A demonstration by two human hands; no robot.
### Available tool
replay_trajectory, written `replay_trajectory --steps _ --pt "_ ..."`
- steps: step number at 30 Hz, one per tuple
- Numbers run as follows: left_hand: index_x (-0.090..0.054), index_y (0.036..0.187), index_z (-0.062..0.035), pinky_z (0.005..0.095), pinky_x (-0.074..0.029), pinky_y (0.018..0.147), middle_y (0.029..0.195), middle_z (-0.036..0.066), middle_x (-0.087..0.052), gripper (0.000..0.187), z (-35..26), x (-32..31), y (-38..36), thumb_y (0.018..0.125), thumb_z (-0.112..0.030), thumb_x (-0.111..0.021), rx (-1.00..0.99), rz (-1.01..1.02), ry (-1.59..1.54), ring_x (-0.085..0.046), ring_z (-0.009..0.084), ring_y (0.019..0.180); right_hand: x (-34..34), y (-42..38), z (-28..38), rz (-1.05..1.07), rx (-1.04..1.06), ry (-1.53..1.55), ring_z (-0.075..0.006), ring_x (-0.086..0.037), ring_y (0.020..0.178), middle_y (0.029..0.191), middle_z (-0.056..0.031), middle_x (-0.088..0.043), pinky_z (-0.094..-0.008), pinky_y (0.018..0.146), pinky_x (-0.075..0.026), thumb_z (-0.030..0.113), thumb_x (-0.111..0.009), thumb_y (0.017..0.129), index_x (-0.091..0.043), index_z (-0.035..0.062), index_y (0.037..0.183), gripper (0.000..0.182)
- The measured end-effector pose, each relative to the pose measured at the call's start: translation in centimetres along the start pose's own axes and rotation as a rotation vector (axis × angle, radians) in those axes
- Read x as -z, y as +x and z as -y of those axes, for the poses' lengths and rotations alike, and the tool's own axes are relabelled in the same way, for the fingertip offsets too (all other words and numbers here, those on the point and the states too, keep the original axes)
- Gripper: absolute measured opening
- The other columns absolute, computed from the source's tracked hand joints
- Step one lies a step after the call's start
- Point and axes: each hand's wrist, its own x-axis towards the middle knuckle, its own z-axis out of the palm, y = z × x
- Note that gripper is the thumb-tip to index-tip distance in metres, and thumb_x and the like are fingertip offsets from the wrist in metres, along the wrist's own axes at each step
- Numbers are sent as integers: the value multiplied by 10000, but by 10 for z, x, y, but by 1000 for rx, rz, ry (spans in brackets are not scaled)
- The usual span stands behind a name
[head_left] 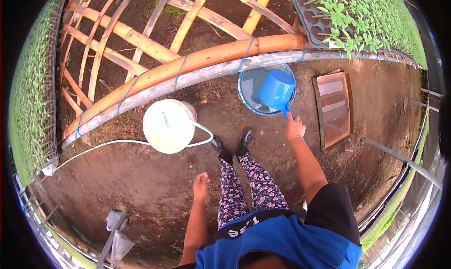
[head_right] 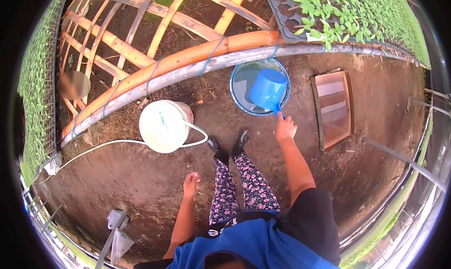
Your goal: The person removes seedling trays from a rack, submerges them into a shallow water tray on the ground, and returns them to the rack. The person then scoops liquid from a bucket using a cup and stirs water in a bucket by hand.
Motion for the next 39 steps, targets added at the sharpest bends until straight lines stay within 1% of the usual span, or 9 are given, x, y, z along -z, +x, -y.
replay_trajectory --steps 3,6,10,14,20,28,35,37,39 --pt "-518 989 -38 238 -402 669 882 29 -552 302 -26 -25 3 814 -284 -536 47 51 57 -520 125 761 -10 24 -9 109 54 -62 -260 -525 938 1031 -120 -488 -407 759 -426 170 -506 764 -357 232 1224 488" --pt "-483 1037 -24 318 -383 808 1080 107 -474 319 -73 -57 -4 829 -265 -503 -583 -267 485 -478 205 939 -20 47 -10 200 99 -44 -272 -533 934 1024 -131 -505 -426 766 -424 200 -474 789 -414 216 1172 389" --pt "-433 1105 -29 431 -232 952 1268 182 -265 328 -222 -83 -23 836 -213 -475 -1082 -566 839 -282 332 1149 -27 80 6 334 109 8 -296 -511 995 1080 -148 -499 -466 775 -422 206 -461 800 -445 187 1145 346" --pt "-485 1053 -72 424 -299 873 1168 171 -421 293 -367 -102 -39 804 -224 -509 -1679 -662 962 -385 285 1057 -25 104 25 346 169 29 -320 -521 983 1061 -162 -517 -490 745 -440 161 -495 770 -421 140 1167 404" --pt "-513 868 -90 309 -356 792 886 37 -499 187 -443 -197 -42 713 -186 -472 -2109 376 1810 -462 168 882 -25 142 58 343 264 96 -344 -516 984 1081 -173 -523 -500 757 -430 169 -504 763 -487 86 1110 357" --pt "-502 984 -56 340 -347 871 1052 89 -493 276 -447 -253 -17 731 -156 -456 -1964 349 2427 -465 206 968 -62 165 90 179 269 100 -340 -516 980 1049 -160 -547 -511 756 -418 153 -509 753 -551 52 1024 292" --pt "-449 1115 -41 447 -307 909 1201 138 -401 464 -311 -274 73 741 -284 -576 -1281 747 1768 -373 287 1116 -97 196 98 202 197 300 -305 -502 997 1066 -137 -533 -496 772 -415 184 -482 772 -503 57 1081 335" --pt "-327 1214 -31 463 -280 930 1293 158 -272 616 -264 -282 130 734 -312 -591 -1142 436 1689 -270 300 1194 -102 212 94 332 223 336 -294 -485 1023 1090 -117 -521 -487 785 -411 206 -467 784 -492 66 1095 342" --pt "-188 1283 -29 472 -253 951 1355 167 -146 783 -239 -293 169 712 -356 -613 -943 213 1563 -168 302 1249 -128 236 93 151 264 326 -287 -465 1049 1110 -110 -510 -474 786 -415 227 -458 793 -497 69 1101 348"
